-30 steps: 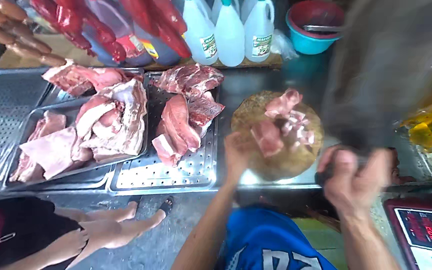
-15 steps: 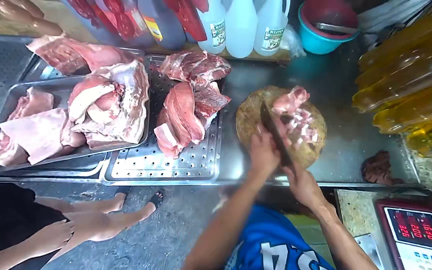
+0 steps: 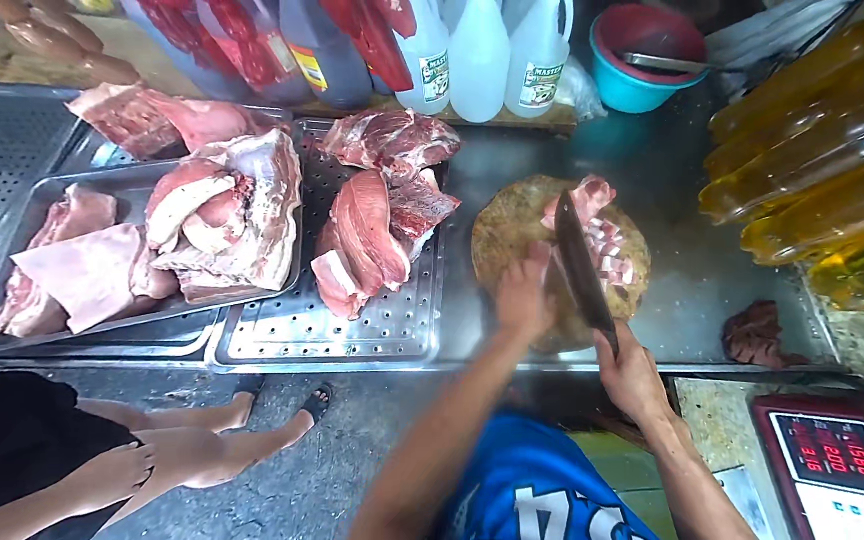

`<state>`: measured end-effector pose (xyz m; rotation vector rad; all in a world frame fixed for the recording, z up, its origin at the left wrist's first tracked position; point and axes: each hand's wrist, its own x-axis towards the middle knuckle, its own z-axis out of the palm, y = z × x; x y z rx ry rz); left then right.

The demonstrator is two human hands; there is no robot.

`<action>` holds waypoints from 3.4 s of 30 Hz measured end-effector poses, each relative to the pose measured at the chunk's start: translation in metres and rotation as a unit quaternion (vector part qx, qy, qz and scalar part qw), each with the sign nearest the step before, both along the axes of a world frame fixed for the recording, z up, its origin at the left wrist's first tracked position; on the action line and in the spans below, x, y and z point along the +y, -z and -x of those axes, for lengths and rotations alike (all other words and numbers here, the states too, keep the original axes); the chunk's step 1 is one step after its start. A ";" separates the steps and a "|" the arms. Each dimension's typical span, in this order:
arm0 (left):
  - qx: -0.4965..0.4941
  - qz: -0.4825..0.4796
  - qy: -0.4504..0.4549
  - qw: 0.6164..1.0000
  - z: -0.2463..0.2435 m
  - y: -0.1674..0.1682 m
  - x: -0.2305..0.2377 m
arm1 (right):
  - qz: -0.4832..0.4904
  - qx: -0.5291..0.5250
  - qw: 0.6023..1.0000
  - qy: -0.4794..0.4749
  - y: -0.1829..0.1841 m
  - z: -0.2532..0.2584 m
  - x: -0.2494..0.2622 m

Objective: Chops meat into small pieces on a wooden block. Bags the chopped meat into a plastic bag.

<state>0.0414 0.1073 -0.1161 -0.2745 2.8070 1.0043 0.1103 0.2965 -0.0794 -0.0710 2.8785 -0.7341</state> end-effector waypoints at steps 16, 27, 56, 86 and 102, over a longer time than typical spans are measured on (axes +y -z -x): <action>-0.083 -0.172 -0.038 0.981 -0.019 -0.018 -0.044 | 0.013 -0.069 0.998 -0.002 0.012 0.017 -0.014; -0.025 -0.033 -0.056 0.998 -0.033 0.002 -0.053 | 0.084 0.184 0.975 -0.097 -0.025 0.021 -0.034; 0.047 -0.042 -0.050 0.997 -0.043 0.020 -0.054 | -0.036 -0.066 0.992 -0.098 0.007 0.024 -0.049; 0.107 -0.062 -0.046 0.991 -0.043 0.033 -0.055 | -0.038 -0.075 0.992 -0.088 0.004 0.011 -0.059; 0.087 -0.086 -0.042 0.992 -0.041 0.024 -0.057 | -0.040 -0.079 0.991 -0.102 0.015 0.011 -0.074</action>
